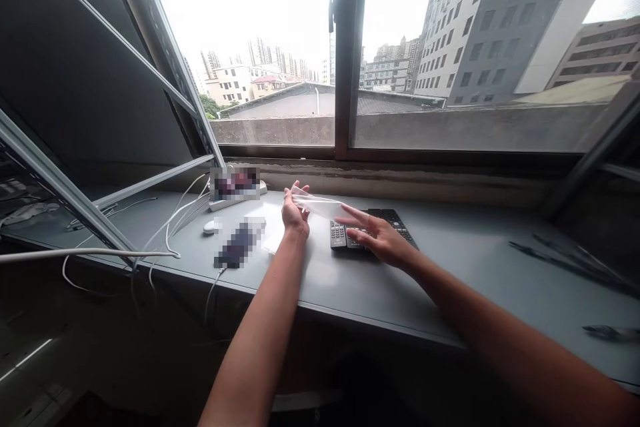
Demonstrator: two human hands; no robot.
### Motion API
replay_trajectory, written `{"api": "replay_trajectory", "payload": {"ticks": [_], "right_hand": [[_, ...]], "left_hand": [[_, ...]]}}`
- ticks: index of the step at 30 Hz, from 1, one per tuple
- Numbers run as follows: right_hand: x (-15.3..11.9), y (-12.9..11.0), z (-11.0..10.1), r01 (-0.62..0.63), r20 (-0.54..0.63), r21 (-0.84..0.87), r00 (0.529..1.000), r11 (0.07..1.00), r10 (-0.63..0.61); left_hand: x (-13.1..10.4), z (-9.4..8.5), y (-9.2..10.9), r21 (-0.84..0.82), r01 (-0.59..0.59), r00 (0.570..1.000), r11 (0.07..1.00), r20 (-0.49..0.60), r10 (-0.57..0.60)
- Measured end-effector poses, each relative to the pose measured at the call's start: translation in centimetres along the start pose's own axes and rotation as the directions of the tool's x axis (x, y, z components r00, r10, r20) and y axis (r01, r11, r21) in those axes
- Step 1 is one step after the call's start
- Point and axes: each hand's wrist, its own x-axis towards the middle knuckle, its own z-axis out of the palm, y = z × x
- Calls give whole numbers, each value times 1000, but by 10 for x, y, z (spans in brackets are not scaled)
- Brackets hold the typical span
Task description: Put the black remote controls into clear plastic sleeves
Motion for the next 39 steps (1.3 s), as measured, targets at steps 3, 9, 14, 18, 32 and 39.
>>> {"api": "replay_trajectory", "payload": {"ticks": [3,9,14,18,32,39], "right_hand": [[-1,-5,0,9,-1,7,1000,1000,-9],[-2,-11,-2,24,-6,-74,1000,997,-25],[-3,-9,-2,24,-8,-91,1000,996,-25],[-3,-9,-1,8,2,-59,1000,998,-8],[32,-18,-5,-143,69,435,990,889,125],[7,28,-72,-107,-514,-429,846,897,-144]], "left_hand": [[-3,3,0,-5,0,1000,1000,-19,0],[-5,3,2,-36,28,999,999,-35,-29],[-2,0,6,-81,41,998,996,-40,-44],[0,-1,8,-96,32,999,995,-24,-35],[-24,17,-8,205,273,853,940,400,-335],[-15,11,-5,19,207,939,978,277,-204]]}}
